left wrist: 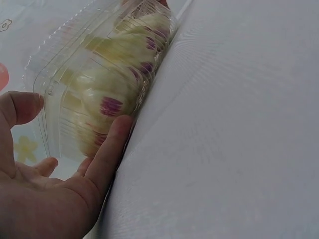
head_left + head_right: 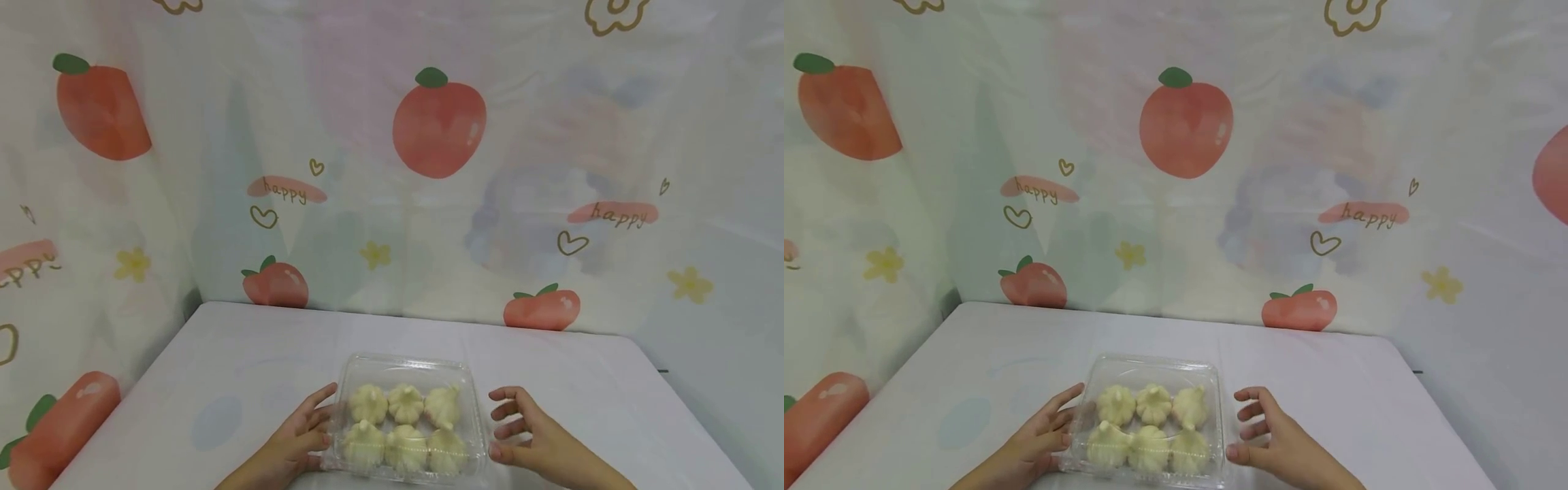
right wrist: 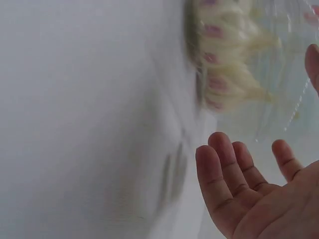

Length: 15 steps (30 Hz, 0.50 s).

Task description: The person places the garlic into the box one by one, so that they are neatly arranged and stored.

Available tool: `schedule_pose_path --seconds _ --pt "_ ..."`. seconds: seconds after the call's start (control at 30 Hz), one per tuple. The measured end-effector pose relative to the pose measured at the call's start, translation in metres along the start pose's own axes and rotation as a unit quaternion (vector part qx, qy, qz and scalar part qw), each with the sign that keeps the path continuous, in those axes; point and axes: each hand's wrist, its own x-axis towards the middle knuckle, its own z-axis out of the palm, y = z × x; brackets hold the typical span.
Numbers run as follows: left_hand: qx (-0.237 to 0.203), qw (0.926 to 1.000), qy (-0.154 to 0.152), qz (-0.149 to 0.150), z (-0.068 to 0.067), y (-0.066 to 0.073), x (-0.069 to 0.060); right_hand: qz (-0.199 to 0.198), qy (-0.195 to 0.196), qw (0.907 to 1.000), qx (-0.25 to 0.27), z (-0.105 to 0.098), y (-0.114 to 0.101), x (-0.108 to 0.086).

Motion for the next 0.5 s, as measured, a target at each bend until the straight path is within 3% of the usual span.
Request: schedule_pose_path --seconds 0.07,0.13,0.23,0.33,0.5 --pt "0.003 1.0000 0.005 -0.004 -0.001 0.001 -0.001 0.020 -0.057 0.9961 0.064 0.008 0.006 -0.007" --pt "0.004 1.0000 0.007 -0.006 -0.001 0.003 -0.004 0.030 -0.116 0.9826 0.142 0.017 0.012 -0.009" --pt "0.003 0.9998 0.014 -0.010 -0.001 0.005 -0.005 0.029 -0.200 0.9444 0.260 0.028 0.016 -0.011" --pt "0.001 1.0000 0.009 -0.002 -0.001 0.004 -0.004 0.017 -0.254 0.9134 0.317 0.034 0.018 -0.012" --pt "-0.006 0.9998 -0.011 0.015 -0.001 0.002 -0.004 -0.003 -0.277 0.8979 0.342 0.043 0.026 -0.013"
